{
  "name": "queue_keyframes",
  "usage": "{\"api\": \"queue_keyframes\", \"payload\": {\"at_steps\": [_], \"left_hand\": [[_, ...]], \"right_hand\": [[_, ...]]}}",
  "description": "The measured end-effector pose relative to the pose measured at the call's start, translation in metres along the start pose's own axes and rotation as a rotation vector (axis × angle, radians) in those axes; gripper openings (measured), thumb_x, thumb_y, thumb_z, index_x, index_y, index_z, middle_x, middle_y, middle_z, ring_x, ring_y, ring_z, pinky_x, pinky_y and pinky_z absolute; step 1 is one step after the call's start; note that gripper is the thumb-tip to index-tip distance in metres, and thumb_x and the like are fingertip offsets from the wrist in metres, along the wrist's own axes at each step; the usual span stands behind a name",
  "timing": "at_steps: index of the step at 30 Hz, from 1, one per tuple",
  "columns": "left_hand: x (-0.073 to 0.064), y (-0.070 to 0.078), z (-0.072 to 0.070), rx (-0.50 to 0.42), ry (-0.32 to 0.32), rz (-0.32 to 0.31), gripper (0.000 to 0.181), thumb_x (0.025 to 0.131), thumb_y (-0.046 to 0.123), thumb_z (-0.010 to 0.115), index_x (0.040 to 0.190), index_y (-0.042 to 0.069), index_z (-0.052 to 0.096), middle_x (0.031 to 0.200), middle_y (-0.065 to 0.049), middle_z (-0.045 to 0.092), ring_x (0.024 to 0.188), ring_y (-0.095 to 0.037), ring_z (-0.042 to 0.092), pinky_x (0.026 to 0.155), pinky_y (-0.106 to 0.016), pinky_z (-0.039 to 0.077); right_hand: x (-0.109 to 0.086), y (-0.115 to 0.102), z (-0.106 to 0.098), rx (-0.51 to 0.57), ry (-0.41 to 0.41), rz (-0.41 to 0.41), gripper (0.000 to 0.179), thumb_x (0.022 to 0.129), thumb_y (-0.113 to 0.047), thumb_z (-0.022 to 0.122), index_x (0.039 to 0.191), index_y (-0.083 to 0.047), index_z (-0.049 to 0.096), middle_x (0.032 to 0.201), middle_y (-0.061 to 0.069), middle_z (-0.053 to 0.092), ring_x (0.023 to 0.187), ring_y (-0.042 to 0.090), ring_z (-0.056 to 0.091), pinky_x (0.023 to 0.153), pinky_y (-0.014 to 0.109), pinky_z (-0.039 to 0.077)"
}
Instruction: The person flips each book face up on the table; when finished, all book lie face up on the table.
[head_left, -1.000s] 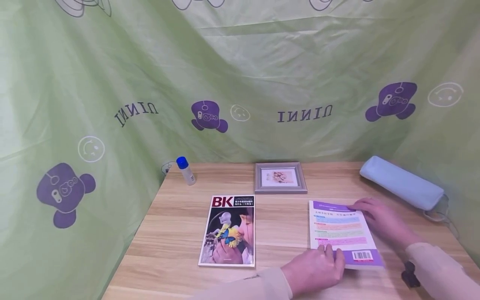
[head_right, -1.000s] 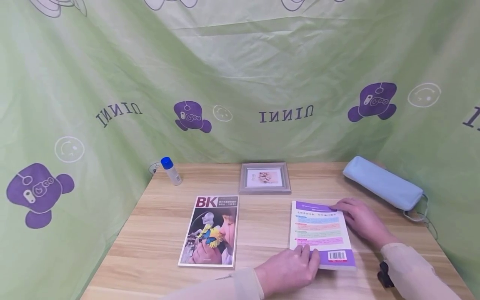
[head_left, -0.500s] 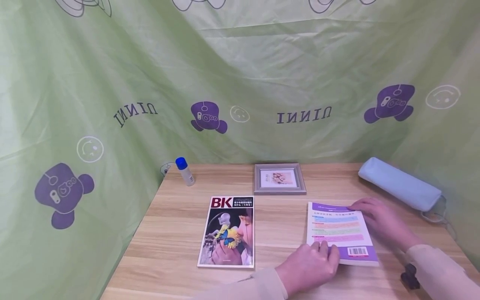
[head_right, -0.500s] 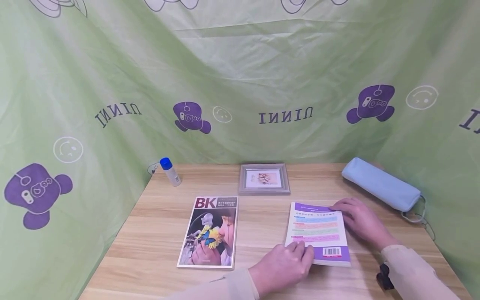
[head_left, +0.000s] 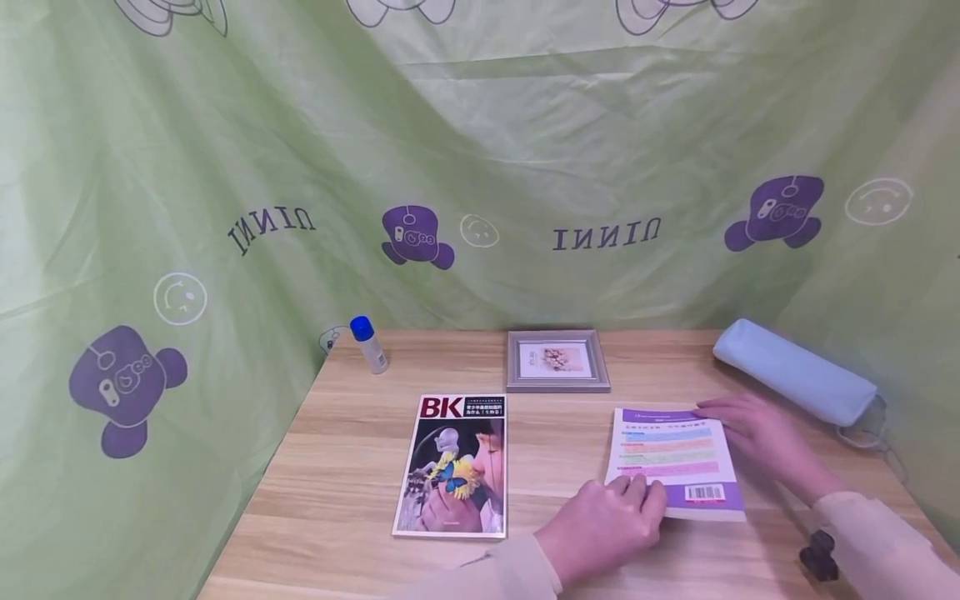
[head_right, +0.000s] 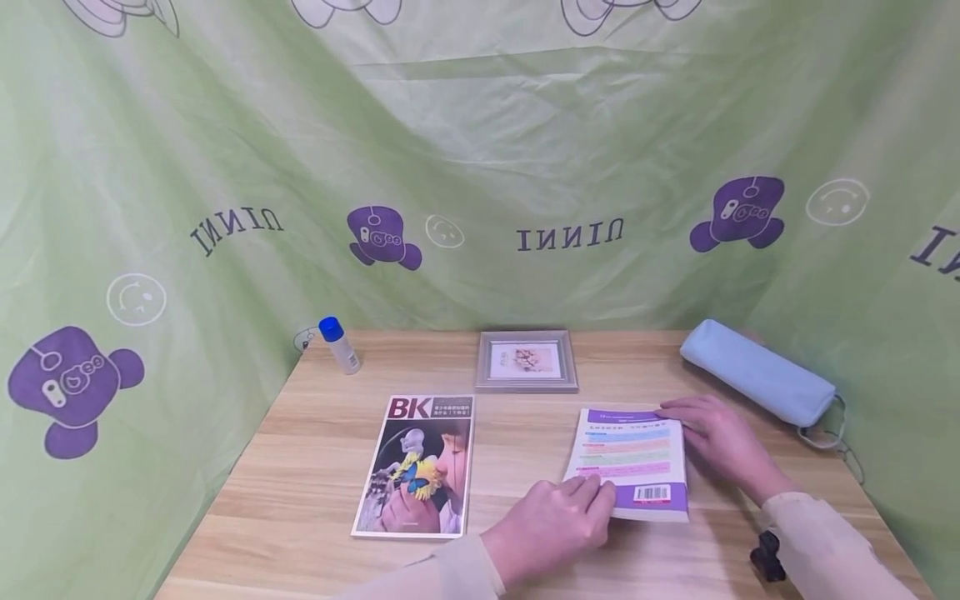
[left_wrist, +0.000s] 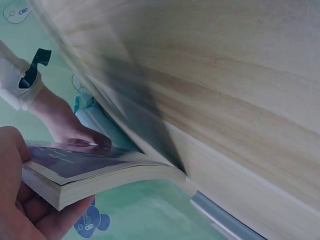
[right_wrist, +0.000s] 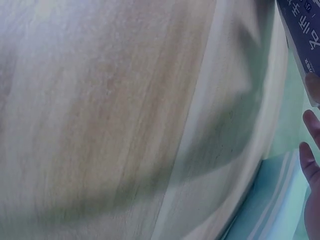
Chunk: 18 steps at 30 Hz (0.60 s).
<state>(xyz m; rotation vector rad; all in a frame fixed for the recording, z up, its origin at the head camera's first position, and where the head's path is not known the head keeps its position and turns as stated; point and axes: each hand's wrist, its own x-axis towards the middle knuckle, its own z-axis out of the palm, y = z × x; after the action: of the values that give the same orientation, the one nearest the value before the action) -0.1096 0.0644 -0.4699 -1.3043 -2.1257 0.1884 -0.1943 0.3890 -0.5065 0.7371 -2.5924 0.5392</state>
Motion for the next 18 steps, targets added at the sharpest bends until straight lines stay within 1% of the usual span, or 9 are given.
{"api": "queue_keyframes", "payload": {"at_steps": [3,5,6,9,10,11,14,16,18], "left_hand": [[0.000,-0.002,-0.002,-0.013,0.013,-0.003,0.030,0.104,0.032,0.050,0.117,0.014,0.070,0.106,0.002,0.076,0.086,-0.007,0.073,0.050,-0.020,0.054],[0.000,-0.003,-0.003,-0.014,0.017,0.002,0.030,0.105,0.031,0.049,0.117,0.014,0.070,0.105,0.003,0.075,0.085,-0.006,0.073,0.051,-0.019,0.055],[-0.001,-0.004,-0.004,-0.015,0.017,0.003,0.030,0.105,0.031,0.049,0.116,0.014,0.070,0.105,0.003,0.075,0.085,-0.006,0.072,0.051,-0.018,0.055],[-0.001,-0.007,-0.006,-0.019,0.010,0.006,0.029,0.106,0.030,0.048,0.117,0.014,0.069,0.107,0.003,0.075,0.088,-0.007,0.073,0.055,-0.018,0.056],[-0.001,-0.008,-0.007,-0.019,0.010,0.007,0.029,0.106,0.029,0.048,0.117,0.013,0.070,0.108,0.002,0.075,0.090,-0.007,0.073,0.057,-0.018,0.057],[-0.001,-0.009,-0.008,-0.022,0.008,0.007,0.030,0.106,0.029,0.047,0.118,0.013,0.070,0.109,0.002,0.076,0.091,-0.007,0.074,0.058,-0.019,0.058],[-0.001,-0.013,-0.009,-0.016,0.021,0.007,0.029,0.105,0.027,0.048,0.117,0.013,0.070,0.109,0.002,0.076,0.092,-0.007,0.074,0.060,-0.018,0.058],[-0.001,-0.014,-0.010,-0.015,0.037,0.001,0.028,0.104,0.025,0.048,0.116,0.013,0.071,0.109,0.002,0.076,0.092,-0.007,0.074,0.062,-0.019,0.059],[-0.001,-0.016,-0.010,-0.008,0.065,-0.005,0.028,0.103,0.023,0.049,0.114,0.013,0.072,0.107,0.002,0.076,0.092,-0.007,0.074,0.062,-0.018,0.058]], "right_hand": [[0.000,-0.002,-0.003,-0.002,-0.005,0.017,0.043,0.077,0.006,0.082,0.118,-0.009,0.078,0.121,0.015,0.073,0.108,0.039,0.066,0.092,0.055,0.048],[-0.001,-0.002,-0.004,0.004,0.002,0.023,0.044,0.078,0.005,0.082,0.119,-0.010,0.078,0.123,0.014,0.073,0.110,0.038,0.066,0.103,0.040,0.047],[-0.001,-0.002,-0.004,0.009,0.008,0.024,0.044,0.078,0.005,0.082,0.119,-0.010,0.078,0.124,0.014,0.073,0.110,0.038,0.065,0.107,0.031,0.043],[-0.002,-0.003,-0.005,0.026,0.028,0.021,0.045,0.077,0.007,0.082,0.119,-0.011,0.078,0.124,0.014,0.072,0.111,0.038,0.065,0.108,0.007,0.022],[-0.002,-0.003,-0.005,0.034,0.034,0.019,0.045,0.077,0.007,0.082,0.119,-0.010,0.078,0.124,0.015,0.072,0.110,0.038,0.064,0.107,0.004,0.016],[-0.001,-0.004,-0.005,0.037,0.036,0.019,0.045,0.077,0.008,0.081,0.118,-0.010,0.078,0.124,0.014,0.072,0.110,0.038,0.064,0.107,0.003,0.015],[0.000,-0.005,-0.007,0.042,0.041,0.025,0.045,0.077,0.008,0.081,0.118,-0.009,0.078,0.124,0.013,0.073,0.110,0.037,0.063,0.106,0.002,0.016],[0.001,-0.006,-0.008,0.043,0.042,0.030,0.044,0.077,0.007,0.081,0.118,-0.008,0.078,0.124,0.013,0.073,0.110,0.037,0.063,0.106,0.004,0.019],[0.002,-0.006,-0.009,0.043,0.040,0.033,0.044,0.077,0.007,0.082,0.119,-0.007,0.077,0.124,0.013,0.073,0.110,0.037,0.064,0.105,0.004,0.020]]}}
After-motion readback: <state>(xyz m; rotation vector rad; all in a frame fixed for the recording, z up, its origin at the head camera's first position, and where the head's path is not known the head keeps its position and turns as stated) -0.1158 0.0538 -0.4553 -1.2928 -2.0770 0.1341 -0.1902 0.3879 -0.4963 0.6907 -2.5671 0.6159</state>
